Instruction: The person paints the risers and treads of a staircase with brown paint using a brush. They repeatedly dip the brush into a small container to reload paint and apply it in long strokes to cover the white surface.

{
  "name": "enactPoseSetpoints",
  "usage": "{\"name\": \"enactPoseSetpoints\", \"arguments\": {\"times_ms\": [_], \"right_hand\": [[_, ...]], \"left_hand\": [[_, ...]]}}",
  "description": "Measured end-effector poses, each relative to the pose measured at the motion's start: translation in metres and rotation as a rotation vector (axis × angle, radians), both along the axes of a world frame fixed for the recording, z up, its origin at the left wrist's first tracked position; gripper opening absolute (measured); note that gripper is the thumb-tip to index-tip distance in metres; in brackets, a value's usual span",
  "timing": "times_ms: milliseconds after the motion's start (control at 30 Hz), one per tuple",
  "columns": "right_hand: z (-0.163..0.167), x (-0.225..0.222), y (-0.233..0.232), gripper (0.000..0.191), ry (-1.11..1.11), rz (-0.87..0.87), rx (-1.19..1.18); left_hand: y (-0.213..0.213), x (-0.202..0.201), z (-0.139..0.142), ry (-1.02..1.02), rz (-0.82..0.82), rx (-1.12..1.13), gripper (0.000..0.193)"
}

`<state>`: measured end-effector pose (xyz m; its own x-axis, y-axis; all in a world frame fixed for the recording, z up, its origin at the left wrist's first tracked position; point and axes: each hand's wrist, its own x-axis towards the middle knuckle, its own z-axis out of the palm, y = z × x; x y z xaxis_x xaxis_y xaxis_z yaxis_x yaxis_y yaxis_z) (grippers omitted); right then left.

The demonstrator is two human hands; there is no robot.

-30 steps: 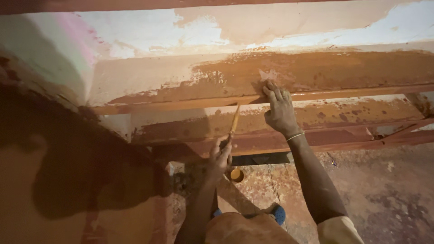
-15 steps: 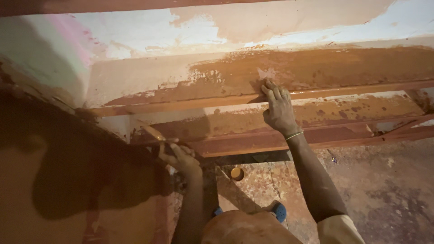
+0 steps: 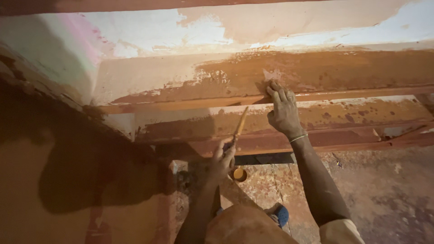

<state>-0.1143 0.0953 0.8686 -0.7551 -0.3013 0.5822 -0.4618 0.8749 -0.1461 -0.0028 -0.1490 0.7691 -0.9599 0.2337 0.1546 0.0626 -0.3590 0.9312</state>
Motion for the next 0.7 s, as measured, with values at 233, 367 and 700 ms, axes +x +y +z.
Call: {"name": "enactPoseSetpoints", "arguments": {"times_ms": [233, 367, 700], "right_hand": [[-0.002, -0.002, 0.001, 0.076, -0.005, 0.002, -0.007], [0.0, -0.001, 0.001, 0.078, -0.014, 0.019, -0.023], [0.001, -0.001, 0.001, 0.078, -0.011, 0.002, 0.0]], "left_hand": [[-0.018, 0.005, 0.026, -0.359, 0.675, -0.081, 0.025], [-0.044, -0.004, 0.028, -0.112, 0.988, 0.222, 0.031], [-0.042, -0.01, 0.016, -0.302, 0.668, 0.015, 0.028]]}}
